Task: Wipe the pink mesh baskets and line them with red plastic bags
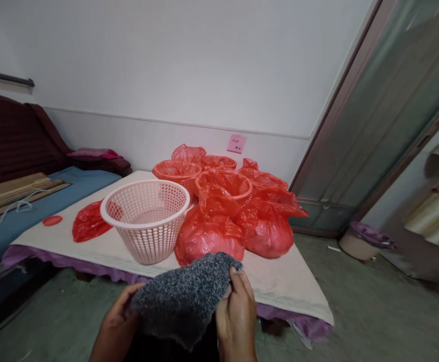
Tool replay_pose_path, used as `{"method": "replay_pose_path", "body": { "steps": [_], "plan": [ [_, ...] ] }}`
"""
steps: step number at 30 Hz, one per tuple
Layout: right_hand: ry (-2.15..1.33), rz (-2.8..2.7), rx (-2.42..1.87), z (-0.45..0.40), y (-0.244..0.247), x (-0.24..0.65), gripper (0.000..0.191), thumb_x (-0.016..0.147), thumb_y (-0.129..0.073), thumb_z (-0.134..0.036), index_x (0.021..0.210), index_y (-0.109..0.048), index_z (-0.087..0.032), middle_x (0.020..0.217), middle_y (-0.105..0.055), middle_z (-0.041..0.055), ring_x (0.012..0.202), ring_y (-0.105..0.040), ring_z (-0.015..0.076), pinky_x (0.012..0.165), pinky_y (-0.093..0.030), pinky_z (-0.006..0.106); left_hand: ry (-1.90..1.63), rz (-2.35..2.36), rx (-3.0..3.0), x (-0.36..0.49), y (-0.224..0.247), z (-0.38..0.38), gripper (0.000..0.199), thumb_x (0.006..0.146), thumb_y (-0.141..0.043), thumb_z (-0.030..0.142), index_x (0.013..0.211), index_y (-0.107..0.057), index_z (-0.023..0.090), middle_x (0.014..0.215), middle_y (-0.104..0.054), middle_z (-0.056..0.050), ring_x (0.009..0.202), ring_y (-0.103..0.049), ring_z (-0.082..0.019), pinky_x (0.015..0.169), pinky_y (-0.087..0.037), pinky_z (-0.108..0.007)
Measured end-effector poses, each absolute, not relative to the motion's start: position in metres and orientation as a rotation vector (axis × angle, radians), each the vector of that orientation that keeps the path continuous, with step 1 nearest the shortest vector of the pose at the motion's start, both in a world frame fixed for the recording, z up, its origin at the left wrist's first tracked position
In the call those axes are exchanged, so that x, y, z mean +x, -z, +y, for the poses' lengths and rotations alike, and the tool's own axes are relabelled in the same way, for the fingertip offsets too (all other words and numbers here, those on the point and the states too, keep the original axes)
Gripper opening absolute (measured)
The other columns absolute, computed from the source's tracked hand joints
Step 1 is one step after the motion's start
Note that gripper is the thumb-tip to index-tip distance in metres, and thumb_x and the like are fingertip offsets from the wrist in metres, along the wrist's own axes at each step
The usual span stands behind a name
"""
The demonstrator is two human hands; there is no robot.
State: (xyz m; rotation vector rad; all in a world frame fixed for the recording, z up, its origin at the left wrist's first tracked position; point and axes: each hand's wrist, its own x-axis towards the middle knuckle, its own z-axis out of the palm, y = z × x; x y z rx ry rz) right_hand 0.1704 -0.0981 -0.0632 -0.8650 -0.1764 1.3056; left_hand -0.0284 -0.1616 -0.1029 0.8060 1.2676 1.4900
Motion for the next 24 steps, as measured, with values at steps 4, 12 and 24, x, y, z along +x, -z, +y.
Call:
{"method": "replay_pose_path", "body": {
  "steps": [4,12,24],
  "plan": [
    [-1.299,-0.258,-0.834,-0.103,0.054,0.166,0.035,0.057,-0.08,-0.023,0.087,-0.062,-0.021,0.08,-0.072,-0.0046,0.072,-0.066,0.0091,0.071,-0.052,0.018,-1.585,1.508,0.891,-0.043,0.1,-0.158,0.025,0.071,-0.057,0.023,0.096,-0.053,0.022,0.05,-0.059,0.009,0.036,-0.046,-0.009,0.037,-0.037,-0.017],
    [-1.43,-0.395,-0.83,-0.105,0.055,0.141,0.043,0.052,-0.084,-0.028,0.089,-0.063,-0.019,0.081,-0.072,-0.0017,0.076,-0.067,0.0159,0.07,-0.054,0.026,-1.547,1.766,1.095,-0.072,0.098,-0.174,0.047,0.077,-0.047,0.029,0.123,-0.057,0.025,0.09,-0.073,0.0,0.073,-0.068,-0.017,0.064,-0.052,-0.024],
    [-1.717,-0.489,-0.82,-0.104,0.053,0.07,0.037,0.057,-0.083,-0.028,0.089,-0.067,-0.019,0.083,-0.074,0.0012,0.079,-0.068,0.0194,0.071,-0.054,0.03,-1.459,0.768,0.424,-0.137,0.109,-0.214,0.062,0.071,-0.059,0.05,0.127,-0.06,0.022,0.127,-0.064,-0.009,0.122,-0.053,-0.034,0.102,-0.04,-0.048]
  ]
}}
